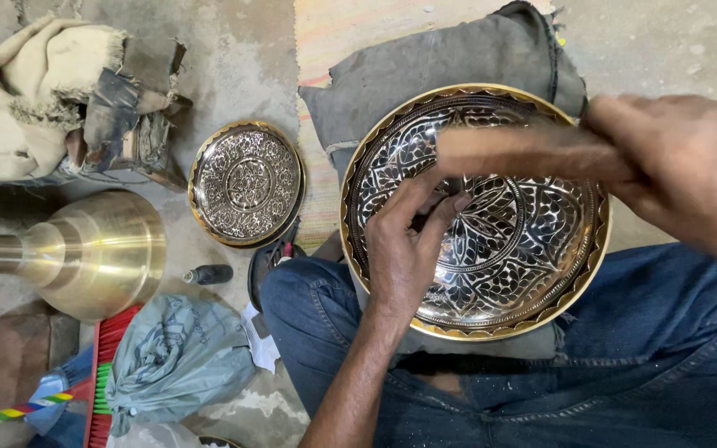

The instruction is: The person uses a wooden mallet and a small metal punch to emboss a decorative floral pattern into a brass plate. They repeatedly strike the punch to create indentations, rotating the plate to work on different sections of the design.

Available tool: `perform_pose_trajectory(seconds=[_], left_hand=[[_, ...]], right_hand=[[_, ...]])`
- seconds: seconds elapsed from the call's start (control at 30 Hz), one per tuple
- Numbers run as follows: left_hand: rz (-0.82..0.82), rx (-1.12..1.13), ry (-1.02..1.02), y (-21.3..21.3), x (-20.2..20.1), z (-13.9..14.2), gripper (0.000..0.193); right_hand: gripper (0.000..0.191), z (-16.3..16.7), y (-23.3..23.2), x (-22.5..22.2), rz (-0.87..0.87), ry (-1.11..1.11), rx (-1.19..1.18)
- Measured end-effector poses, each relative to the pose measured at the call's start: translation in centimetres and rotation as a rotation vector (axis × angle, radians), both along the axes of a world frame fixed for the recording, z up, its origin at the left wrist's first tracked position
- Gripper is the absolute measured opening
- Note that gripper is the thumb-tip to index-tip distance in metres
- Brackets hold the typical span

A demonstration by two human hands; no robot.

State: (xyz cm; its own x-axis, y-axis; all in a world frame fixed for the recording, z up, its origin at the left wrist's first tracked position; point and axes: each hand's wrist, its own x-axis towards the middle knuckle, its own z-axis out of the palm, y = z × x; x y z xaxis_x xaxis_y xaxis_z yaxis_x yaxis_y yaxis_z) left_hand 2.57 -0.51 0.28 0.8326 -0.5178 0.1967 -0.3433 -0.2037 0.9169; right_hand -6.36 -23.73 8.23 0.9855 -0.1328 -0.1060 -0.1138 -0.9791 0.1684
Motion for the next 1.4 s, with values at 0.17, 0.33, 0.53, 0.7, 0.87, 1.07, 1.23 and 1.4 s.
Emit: perform_pose_trajectory(seconds=[0.17, 0.33, 0.53, 0.7, 0.87, 1.07, 1.23, 1.4], left_hand=[[-0.020, -0.039, -0.033, 0.1, 0.0, 0.4, 0.038], [-0.013, 0.012, 0.035, 0.1, -0.1, 0.8, 0.039], [-0.031, -0.019, -0.014, 0.2, 0.0, 0.6, 0.040], [-0.026, -0.004, -0.014, 0.4, 0.1, 0.0, 0.037], [-0.036, 0.019, -0.061, 0.3, 0.2, -0.6, 0.032], [-0.048, -0.005, -0.044, 0.3, 0.1, -0.2, 0.035], [-0.060, -0.004, -0.014, 0.5, 0.0, 0.5, 0.038], [-0.060, 0.019, -0.023, 0.5, 0.0, 1.0, 0.042]], right_hand=[[0.038, -0.7, 0.1, -0.1, -0.080, 0.035, -0.005], [0.038, -0.7, 0.3, -0.1, -0.218, 0.082, 0.131], [0.041, 0.1, 0.8, -0.4, -0.223, 0.093, 0.179], [0.042, 0.3, 1.0, -0.6, -0.138, -0.011, 0.224], [0.036, -0.6, 0.7, -1.0, -0.064, 0.084, 0.005], [0.040, -1.4, 0.4, -1.1, -0.111, 0.085, 0.037], [0.038, -1.2, 0.7, -1.0, -0.263, 0.181, 0.120], [0.041, -0.7, 1.2, -1.1, -0.330, 0.099, 0.254]])
